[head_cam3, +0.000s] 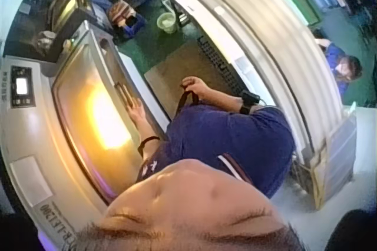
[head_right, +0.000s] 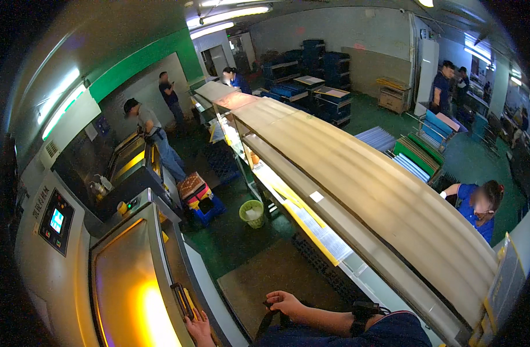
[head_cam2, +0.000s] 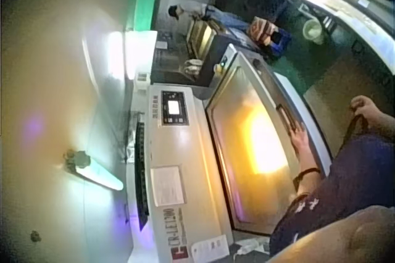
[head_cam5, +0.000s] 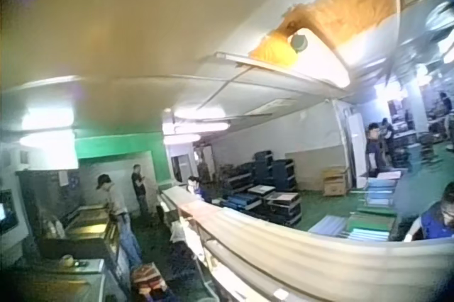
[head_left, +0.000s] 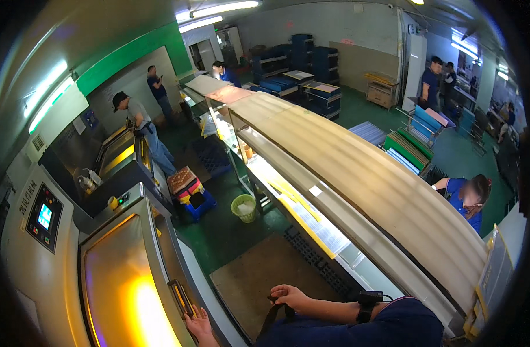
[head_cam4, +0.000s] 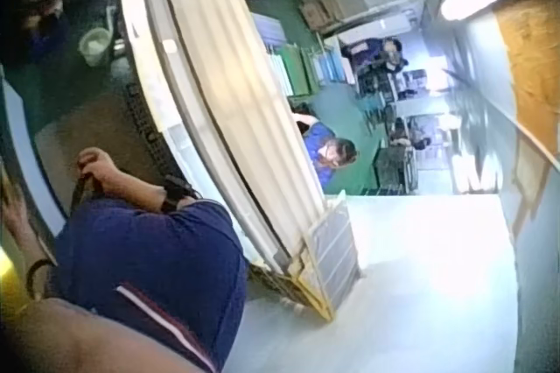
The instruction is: Operating an industrial LED exposure machine to process material sheets.
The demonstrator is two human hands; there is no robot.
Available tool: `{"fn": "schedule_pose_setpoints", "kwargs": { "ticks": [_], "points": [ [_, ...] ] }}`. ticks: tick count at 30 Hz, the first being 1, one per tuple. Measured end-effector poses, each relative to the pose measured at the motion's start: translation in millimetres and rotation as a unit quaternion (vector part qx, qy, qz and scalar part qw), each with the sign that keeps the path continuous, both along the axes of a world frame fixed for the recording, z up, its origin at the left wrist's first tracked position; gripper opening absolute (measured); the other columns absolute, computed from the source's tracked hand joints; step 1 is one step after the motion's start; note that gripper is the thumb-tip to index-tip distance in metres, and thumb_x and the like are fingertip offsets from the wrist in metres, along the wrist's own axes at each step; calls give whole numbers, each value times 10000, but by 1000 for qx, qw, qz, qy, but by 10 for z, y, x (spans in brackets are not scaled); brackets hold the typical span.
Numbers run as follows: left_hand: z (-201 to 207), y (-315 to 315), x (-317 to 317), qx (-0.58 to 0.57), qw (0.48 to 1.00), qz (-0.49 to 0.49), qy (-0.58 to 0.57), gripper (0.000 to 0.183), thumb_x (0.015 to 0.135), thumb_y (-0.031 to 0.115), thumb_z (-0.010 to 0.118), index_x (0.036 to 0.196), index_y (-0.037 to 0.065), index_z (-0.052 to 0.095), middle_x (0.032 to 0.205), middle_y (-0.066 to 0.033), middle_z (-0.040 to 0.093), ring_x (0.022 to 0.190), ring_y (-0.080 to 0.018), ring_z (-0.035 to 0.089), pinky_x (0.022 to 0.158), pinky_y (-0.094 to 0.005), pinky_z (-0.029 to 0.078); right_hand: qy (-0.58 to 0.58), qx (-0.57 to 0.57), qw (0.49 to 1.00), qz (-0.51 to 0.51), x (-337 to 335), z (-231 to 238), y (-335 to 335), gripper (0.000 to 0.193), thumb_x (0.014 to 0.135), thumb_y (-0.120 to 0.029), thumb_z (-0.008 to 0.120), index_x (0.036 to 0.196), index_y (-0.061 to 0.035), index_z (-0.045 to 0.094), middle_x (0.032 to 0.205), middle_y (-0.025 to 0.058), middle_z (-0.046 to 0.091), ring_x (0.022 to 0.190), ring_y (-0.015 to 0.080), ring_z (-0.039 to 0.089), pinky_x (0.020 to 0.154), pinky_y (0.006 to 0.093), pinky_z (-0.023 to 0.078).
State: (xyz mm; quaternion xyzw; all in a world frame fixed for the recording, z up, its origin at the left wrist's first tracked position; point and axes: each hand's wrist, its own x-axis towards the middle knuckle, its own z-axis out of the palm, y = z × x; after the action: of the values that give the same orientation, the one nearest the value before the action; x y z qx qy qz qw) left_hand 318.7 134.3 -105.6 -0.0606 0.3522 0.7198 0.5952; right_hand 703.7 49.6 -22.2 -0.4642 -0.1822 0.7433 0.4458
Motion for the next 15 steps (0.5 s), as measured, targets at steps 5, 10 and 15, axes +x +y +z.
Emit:
{"fn": "schedule_pose_setpoints", "kwargs": {
  "ticks": [5,10,15],
  "points": [
    [6,13,-5,-13,998,44,-37,314,972,373,487,1179,141,532,1214,-36,570,1174,-172,538,901,-427,420,-13,-6,1000,-24,-43,39,73,440,793,115,587,1214,15,505,1118,145,576,973,253,633,855,327,510],
    [-285,-44,-125,31,996,-5,-78,369,981,396,427,1228,132,498,1192,-113,589,1107,-242,577,902,-495,421,-28,22,992,-118,68,-119,226,542,733,102,648,1231,-55,500,1162,150,566,940,296,632,729,348,525],
    [-236,-16,19,49,997,-42,-34,353,1003,327,414,1287,117,420,1335,-155,469,1217,-245,500,957,-499,411,-26,29,983,-177,379,-123,316,587,771,137,580,1292,-83,421,1172,160,546,947,285,621,789,338,532]
  ]
}}
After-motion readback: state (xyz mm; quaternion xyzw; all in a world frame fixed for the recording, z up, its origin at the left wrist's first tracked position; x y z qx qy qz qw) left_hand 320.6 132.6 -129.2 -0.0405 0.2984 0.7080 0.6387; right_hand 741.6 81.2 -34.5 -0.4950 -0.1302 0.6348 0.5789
